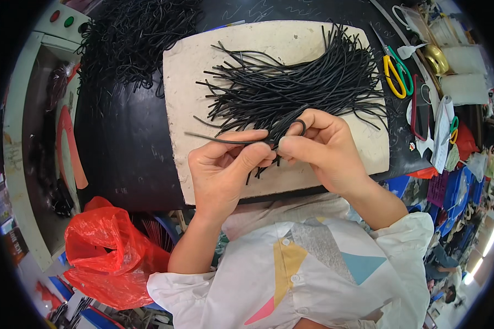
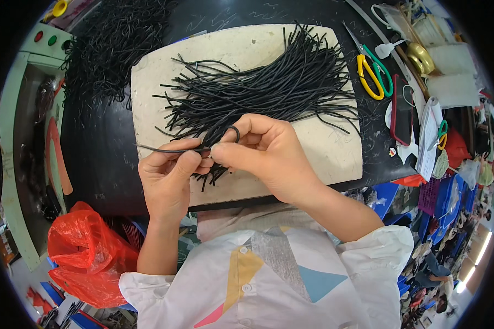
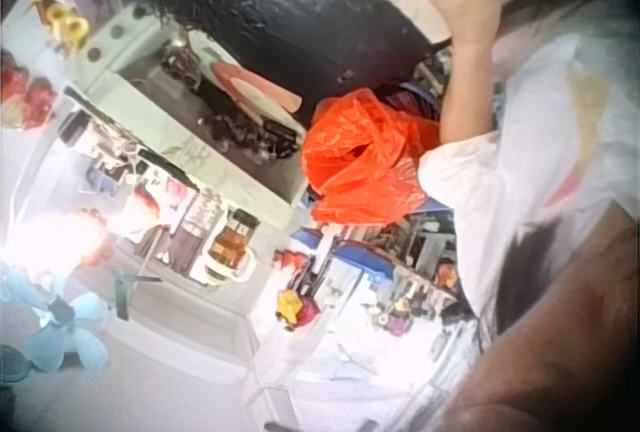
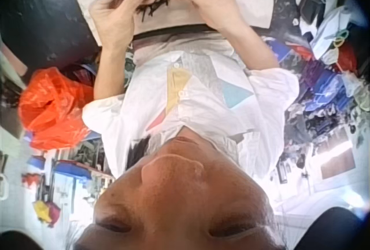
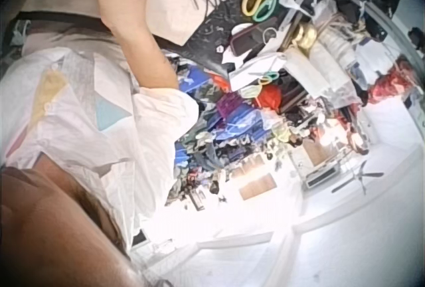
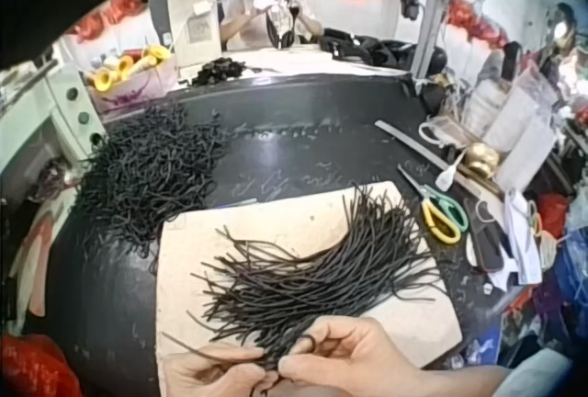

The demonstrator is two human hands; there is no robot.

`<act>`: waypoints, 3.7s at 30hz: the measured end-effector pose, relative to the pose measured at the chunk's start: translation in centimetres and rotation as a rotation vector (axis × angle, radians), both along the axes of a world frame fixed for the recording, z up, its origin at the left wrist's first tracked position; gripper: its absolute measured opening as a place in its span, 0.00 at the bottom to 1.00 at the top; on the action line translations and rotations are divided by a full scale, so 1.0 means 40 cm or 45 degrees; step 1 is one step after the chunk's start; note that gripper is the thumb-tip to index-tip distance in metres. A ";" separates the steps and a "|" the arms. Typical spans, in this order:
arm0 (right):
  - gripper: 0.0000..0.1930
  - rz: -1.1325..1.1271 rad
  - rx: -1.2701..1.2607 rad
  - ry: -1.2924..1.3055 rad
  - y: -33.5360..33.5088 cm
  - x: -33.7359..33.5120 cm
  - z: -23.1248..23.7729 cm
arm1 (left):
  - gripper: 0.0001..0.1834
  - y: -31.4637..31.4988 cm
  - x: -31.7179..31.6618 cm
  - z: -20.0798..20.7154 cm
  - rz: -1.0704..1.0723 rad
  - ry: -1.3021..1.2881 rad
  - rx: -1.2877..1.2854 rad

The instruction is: The recorder is tying knots in thin black elastic cords as part of a manufacturing process.

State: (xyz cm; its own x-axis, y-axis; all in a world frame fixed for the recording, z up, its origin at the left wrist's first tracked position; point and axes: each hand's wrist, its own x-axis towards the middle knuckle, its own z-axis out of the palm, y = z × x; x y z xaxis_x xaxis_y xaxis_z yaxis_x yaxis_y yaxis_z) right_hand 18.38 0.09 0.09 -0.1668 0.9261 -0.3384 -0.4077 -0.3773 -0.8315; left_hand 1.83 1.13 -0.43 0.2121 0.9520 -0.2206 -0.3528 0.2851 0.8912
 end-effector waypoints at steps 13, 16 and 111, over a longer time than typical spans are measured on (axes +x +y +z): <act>0.11 0.344 0.410 -0.438 0.096 0.008 0.076 | 0.07 -0.020 0.003 0.031 -0.484 0.248 -0.110; 0.08 0.118 0.279 -0.343 0.101 0.045 0.045 | 0.07 -0.022 -0.017 0.037 -0.326 0.056 -0.280; 0.09 0.201 0.272 -0.394 -0.030 0.007 -0.017 | 0.09 -0.039 -0.013 -0.002 -0.050 0.202 -0.035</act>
